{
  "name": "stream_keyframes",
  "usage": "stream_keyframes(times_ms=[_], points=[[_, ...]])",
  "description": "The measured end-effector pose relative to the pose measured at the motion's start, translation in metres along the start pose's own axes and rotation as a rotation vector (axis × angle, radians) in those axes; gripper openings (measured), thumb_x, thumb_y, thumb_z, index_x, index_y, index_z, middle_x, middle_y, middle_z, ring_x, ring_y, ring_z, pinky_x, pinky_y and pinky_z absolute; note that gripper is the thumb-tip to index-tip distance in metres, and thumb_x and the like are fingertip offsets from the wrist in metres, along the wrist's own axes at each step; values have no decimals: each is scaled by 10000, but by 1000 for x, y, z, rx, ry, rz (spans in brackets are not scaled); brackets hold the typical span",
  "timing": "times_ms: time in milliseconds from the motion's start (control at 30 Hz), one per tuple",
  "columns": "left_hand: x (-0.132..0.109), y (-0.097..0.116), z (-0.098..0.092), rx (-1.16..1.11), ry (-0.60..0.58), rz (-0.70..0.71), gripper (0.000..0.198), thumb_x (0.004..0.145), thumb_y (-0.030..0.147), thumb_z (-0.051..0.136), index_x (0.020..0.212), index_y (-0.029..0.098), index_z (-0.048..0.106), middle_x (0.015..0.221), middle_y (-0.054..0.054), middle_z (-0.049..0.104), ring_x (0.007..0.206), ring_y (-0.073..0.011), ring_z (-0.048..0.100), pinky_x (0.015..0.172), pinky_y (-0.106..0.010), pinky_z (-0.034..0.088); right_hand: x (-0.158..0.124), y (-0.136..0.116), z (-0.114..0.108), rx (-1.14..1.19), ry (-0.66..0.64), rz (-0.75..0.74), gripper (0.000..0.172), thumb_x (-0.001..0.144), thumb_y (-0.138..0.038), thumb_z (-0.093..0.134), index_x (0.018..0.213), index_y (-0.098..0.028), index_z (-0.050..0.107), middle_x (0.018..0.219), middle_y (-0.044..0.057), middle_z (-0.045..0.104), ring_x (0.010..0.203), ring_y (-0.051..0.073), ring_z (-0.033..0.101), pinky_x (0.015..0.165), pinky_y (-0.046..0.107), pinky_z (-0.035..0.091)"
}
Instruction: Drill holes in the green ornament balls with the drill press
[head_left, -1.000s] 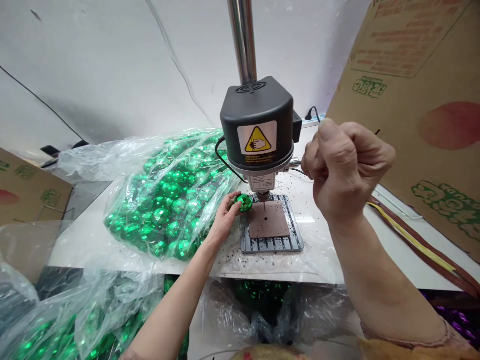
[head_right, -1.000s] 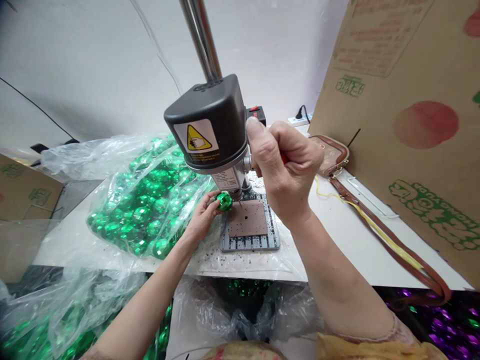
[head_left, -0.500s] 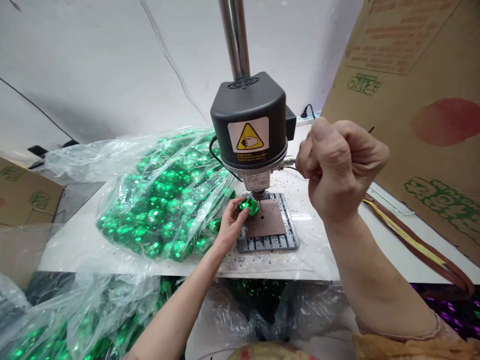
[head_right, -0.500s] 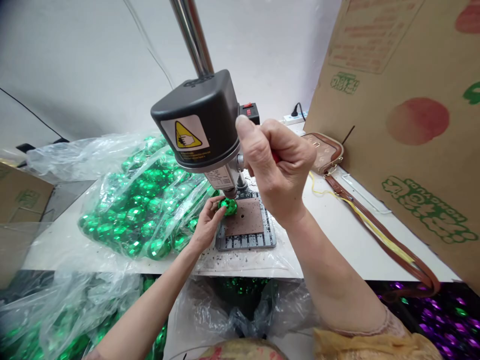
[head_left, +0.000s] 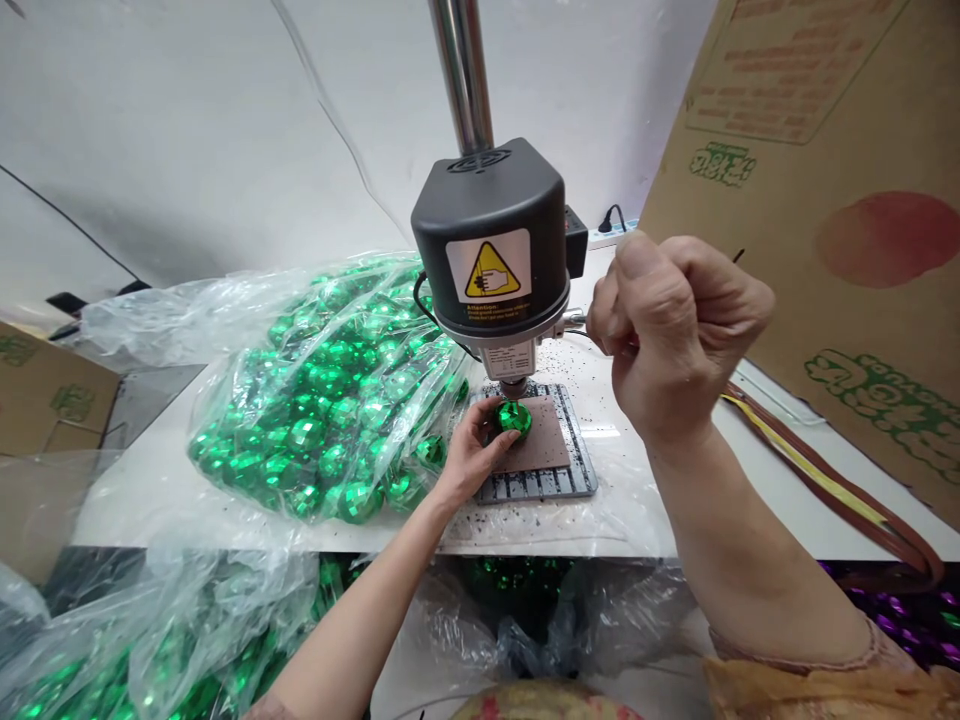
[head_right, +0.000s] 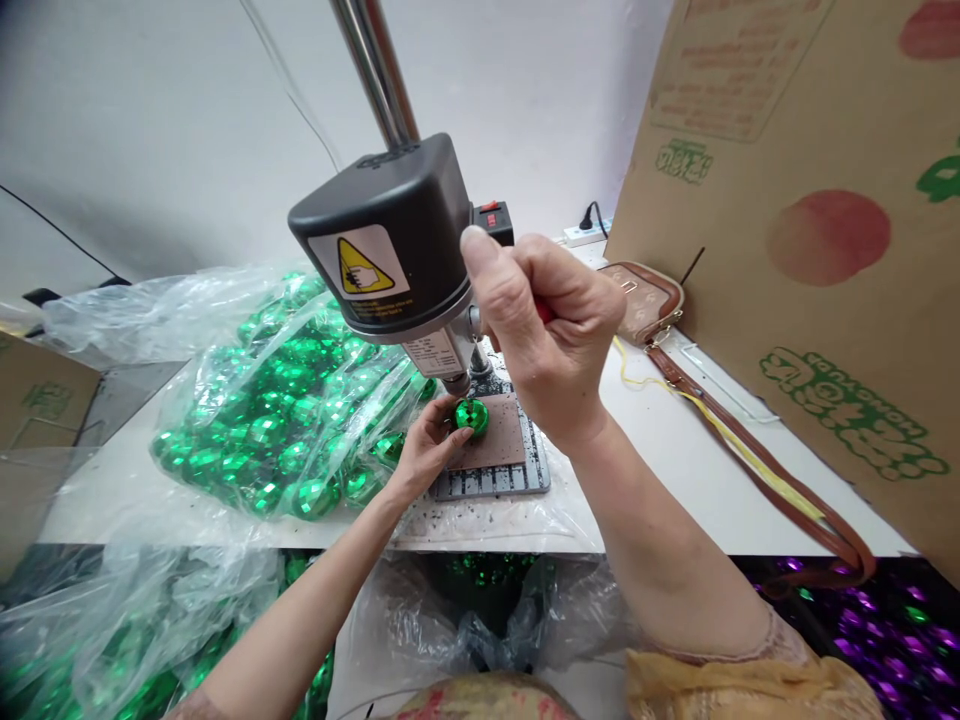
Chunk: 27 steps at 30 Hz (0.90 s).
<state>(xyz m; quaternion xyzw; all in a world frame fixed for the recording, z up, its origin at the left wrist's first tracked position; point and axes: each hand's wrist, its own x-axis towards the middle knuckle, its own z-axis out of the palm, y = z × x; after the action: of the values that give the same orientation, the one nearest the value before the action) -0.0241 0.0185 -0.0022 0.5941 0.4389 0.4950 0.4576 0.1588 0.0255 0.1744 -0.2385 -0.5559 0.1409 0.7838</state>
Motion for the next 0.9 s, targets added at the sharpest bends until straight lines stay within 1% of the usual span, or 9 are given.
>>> stream_keyframes(times_ms=[67, 167, 233, 333, 500, 600, 667, 767, 900], points=[[-1, -1, 0, 12, -10, 1, 557, 798, 443, 804, 1259, 208, 598, 1223, -94, 694, 1128, -239, 667, 1027, -401, 520, 1, -1, 1, 4, 14, 4, 492, 897, -456, 632, 540, -240, 369, 464, -20, 373, 406, 119, 335, 428, 365, 305], [-5, 0, 2, 35, -13, 5, 545, 814, 419, 791, 1275, 211, 589, 1208, -95, 700, 1106, -241, 675, 1008, -415, 533, 5, -4, 4, -7, 6, -15, 497, 908, -426, 628, 537, -237, 357, 454, -26, 380, 400, 104, 329, 410, 339, 314], [-6, 3, 5, 83, -19, 25, 532, 810, 393, 797, 1269, 217, 592, 1216, -91, 694, 1109, -242, 669, 1014, -422, 527, 10, -7, 7, 36, -3, -20, 501, 905, -351, 651, 526, -230, 346, 438, -41, 354, 392, 84, 315, 405, 312, 310], [-8, 9, 10, 193, -11, 64, 505, 796, 348, 809, 1237, 215, 603, 1213, -86, 688, 1113, -245, 658, 1021, -424, 510, 18, -9, 10, 133, -12, 19, 498, 889, -236, 672, 503, -217, 359, 431, -60, 339, 387, 54, 293, 405, 283, 285], [-7, 14, 15, 256, -5, 66, 481, 808, 331, 794, 1228, 216, 591, 1158, -80, 692, 1079, -249, 661, 971, -401, 515, 23, -8, 10, 171, -31, 59, 488, 883, -219, 679, 496, -205, 383, 442, -66, 370, 394, 42, 302, 387, 258, 252], [-8, 15, 14, 270, -10, 76, 476, 811, 330, 791, 1226, 222, 585, 1161, -75, 685, 1079, -245, 656, 962, -388, 511, 18, -7, 8, 173, -18, 25, 464, 892, -225, 662, 512, -210, 396, 440, -60, 366, 390, 65, 320, 385, 281, 265], [-9, 15, 14, 265, -17, 79, 471, 820, 328, 782, 1230, 222, 576, 1164, -73, 681, 1078, -240, 653, 961, -383, 506, 11, -5, 7, 122, -1, -5, 471, 899, -268, 653, 519, -220, 379, 441, -50, 353, 389, 84, 317, 393, 310, 262], [-9, 14, 14, 251, -24, 86, 464, 829, 336, 775, 1231, 222, 573, 1171, -72, 676, 1083, -237, 647, 964, -379, 503, -1, -2, 4, 46, 28, -48, 508, 907, -337, 642, 525, -231, 323, 443, -47, 294, 386, 89, 270, 410, 332, 234], [-9, 12, 14, 253, -18, 112, 463, 832, 344, 775, 1230, 220, 573, 1180, -77, 671, 1094, -240, 643, 977, -385, 500, -15, 3, 2, 45, 72, -132, 542, 919, -310, 619, 513, -216, 274, 445, -54, 236, 401, 72, 239, 452, 331, 259]])
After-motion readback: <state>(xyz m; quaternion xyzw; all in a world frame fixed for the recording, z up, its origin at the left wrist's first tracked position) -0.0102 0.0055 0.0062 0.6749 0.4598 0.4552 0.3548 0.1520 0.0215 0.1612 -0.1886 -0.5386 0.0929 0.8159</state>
